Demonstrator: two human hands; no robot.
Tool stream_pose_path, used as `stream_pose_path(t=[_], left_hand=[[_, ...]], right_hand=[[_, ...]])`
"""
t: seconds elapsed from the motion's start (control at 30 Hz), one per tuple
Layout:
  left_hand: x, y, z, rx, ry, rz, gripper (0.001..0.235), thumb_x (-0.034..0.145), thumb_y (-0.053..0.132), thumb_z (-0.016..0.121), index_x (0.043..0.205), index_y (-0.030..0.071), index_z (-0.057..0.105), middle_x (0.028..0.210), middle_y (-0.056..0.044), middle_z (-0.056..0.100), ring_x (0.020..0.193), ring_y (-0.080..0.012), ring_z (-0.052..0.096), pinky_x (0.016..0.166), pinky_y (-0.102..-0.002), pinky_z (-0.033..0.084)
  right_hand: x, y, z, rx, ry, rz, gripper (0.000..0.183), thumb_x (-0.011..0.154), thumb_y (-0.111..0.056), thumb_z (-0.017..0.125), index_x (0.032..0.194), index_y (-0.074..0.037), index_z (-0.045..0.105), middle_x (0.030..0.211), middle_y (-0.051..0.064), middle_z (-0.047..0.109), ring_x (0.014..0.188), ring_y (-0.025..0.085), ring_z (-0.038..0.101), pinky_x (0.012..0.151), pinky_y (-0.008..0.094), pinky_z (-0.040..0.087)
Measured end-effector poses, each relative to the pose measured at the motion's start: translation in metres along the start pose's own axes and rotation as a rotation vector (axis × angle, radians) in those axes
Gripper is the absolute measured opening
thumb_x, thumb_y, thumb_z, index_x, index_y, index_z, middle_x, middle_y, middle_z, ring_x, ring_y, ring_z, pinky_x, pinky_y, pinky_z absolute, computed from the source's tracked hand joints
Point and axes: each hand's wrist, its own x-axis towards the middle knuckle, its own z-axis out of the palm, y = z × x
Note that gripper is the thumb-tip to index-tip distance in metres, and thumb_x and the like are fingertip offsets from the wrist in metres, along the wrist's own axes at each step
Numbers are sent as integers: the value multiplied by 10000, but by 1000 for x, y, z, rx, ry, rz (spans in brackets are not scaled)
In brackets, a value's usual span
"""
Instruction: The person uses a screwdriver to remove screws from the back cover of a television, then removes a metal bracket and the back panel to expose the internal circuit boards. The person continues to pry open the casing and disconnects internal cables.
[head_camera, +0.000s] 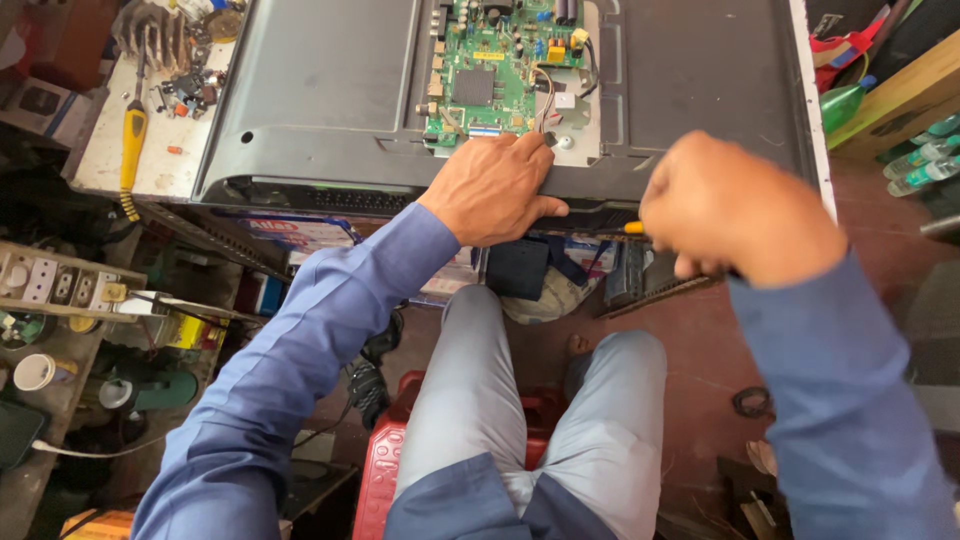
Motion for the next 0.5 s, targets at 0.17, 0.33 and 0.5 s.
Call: stream_pose_path(t=[0.17, 0.33, 0.5], left_hand=[[-1, 0, 1, -14, 3, -4, 498, 918, 480, 709, 923, -11, 623, 949, -172, 615, 826, -353, 649, 717, -468, 514], [0, 0, 2, -10, -14, -18, 514, 923, 493, 702, 930, -15, 623, 937, -171, 619, 841, -361, 652, 724, -473, 516], [-3, -1, 1, -25, -7, -30, 525, 921, 503, 700, 964, -16, 629, 964, -174, 634, 873, -370, 657, 731, -478, 514]], right_hand=[[-42, 36, 58, 298, 276, -64, 271, 891, -161, 581, 1032, -3, 749, 646, 179, 731, 486, 268, 728, 540, 398, 572], [-61, 58, 130, 401, 634, -267, 224, 920, -88, 634, 1094, 10, 735, 843, 219, 728, 762, 323, 755, 689, 405, 568], [-51, 65, 198, 388, 893, -421, 215, 981, -66, 631, 1177, -10, 699, 1030, 233, 731, 955, 387, 726, 813, 405, 564]])
